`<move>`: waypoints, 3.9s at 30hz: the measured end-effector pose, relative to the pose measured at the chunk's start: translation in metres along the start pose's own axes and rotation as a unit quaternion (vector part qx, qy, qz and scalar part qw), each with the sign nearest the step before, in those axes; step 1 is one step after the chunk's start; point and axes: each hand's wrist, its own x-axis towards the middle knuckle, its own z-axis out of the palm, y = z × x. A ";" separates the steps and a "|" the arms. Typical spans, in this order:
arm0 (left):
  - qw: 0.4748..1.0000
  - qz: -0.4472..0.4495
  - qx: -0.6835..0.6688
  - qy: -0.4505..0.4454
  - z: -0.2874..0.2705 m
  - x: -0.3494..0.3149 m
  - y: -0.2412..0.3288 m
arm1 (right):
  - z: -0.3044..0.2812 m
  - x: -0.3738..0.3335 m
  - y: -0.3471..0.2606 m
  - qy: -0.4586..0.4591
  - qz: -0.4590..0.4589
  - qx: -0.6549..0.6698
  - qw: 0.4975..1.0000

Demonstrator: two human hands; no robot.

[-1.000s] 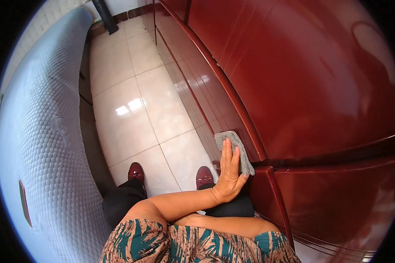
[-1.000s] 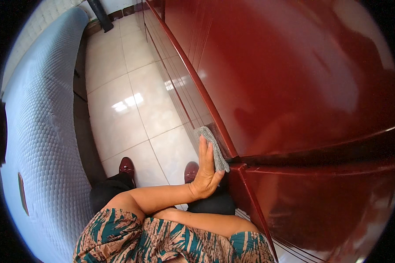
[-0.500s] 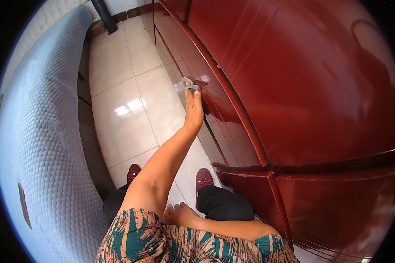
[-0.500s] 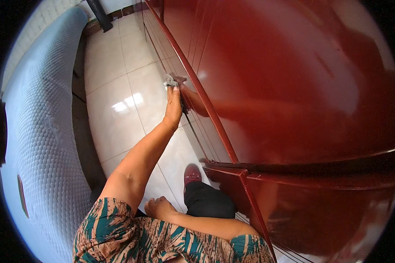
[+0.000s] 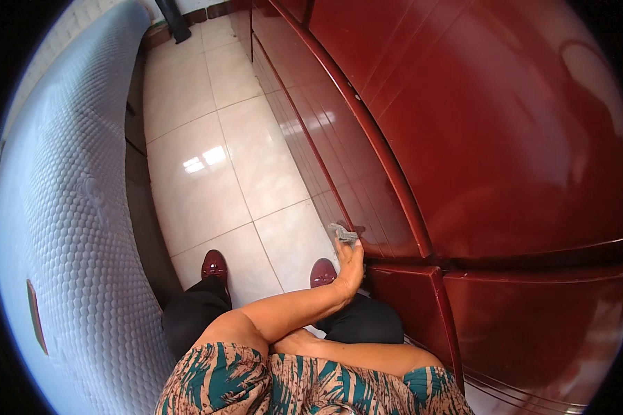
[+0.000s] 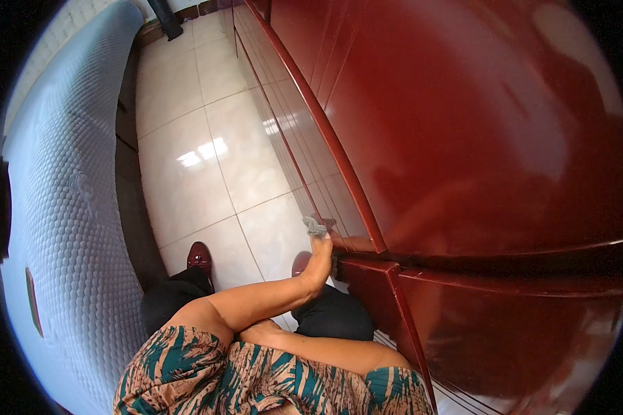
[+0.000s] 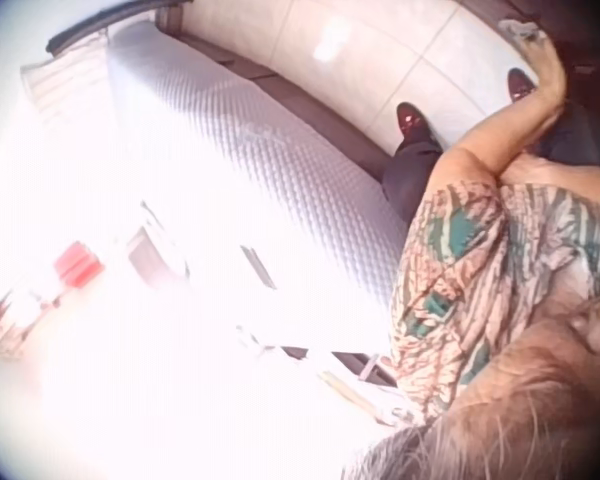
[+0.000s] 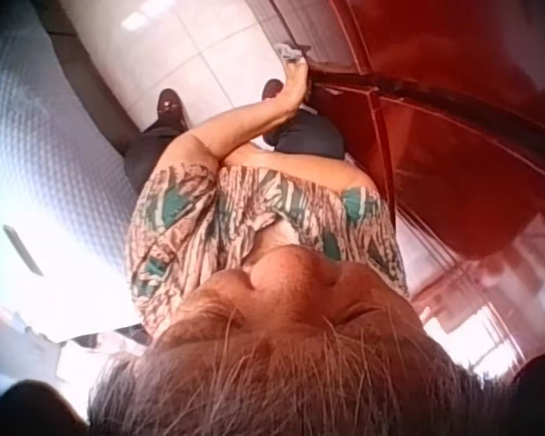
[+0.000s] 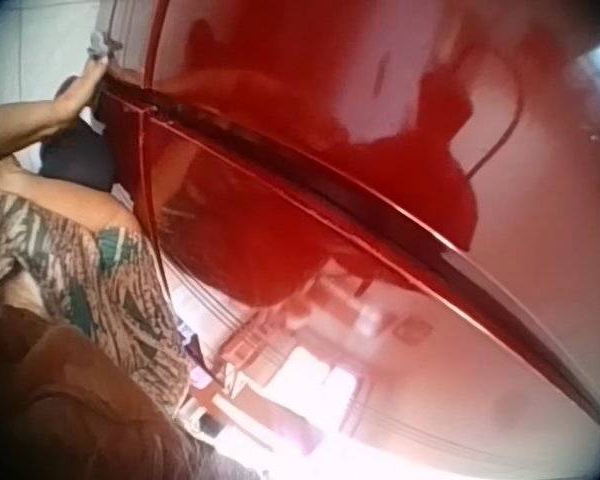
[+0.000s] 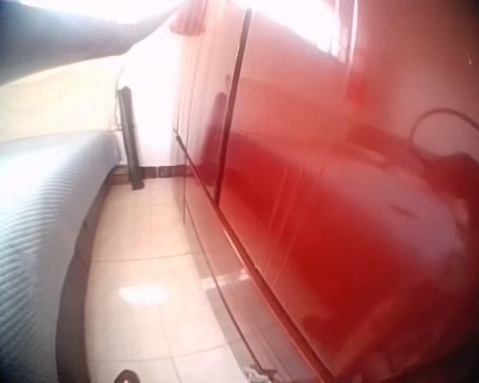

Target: The person wipes the upper doors and lower panels of a large red cabinet using a grey cloth.

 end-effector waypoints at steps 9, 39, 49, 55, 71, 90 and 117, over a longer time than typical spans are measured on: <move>0.961 -0.087 -0.261 0.040 -0.054 0.086 0.055 | 0.014 0.009 0.009 0.130 -0.077 -0.257 0.955; 0.931 -0.149 -0.333 0.005 -0.103 0.150 0.086 | 0.028 0.010 0.023 0.240 -0.091 -0.359 0.897; 0.932 -0.178 -0.315 0.016 -0.093 0.134 0.086 | 0.027 0.015 0.034 0.253 -0.091 -0.367 0.890; 0.884 -0.210 -0.418 -0.007 -0.074 0.103 0.025 | 0.017 0.013 0.027 0.127 -0.038 -0.255 0.958; 0.873 0.477 0.082 -0.054 -0.033 -0.039 0.135 | 0.001 0.004 0.012 0.052 -0.017 -0.063 0.997; 0.970 0.107 -0.214 -0.034 -0.106 0.154 0.181 | 0.030 0.029 0.034 0.122 -0.100 -0.358 0.920; 0.708 0.677 0.184 -0.082 -0.016 -0.050 0.160 | 0.011 0.023 0.023 0.001 -0.012 -0.139 0.990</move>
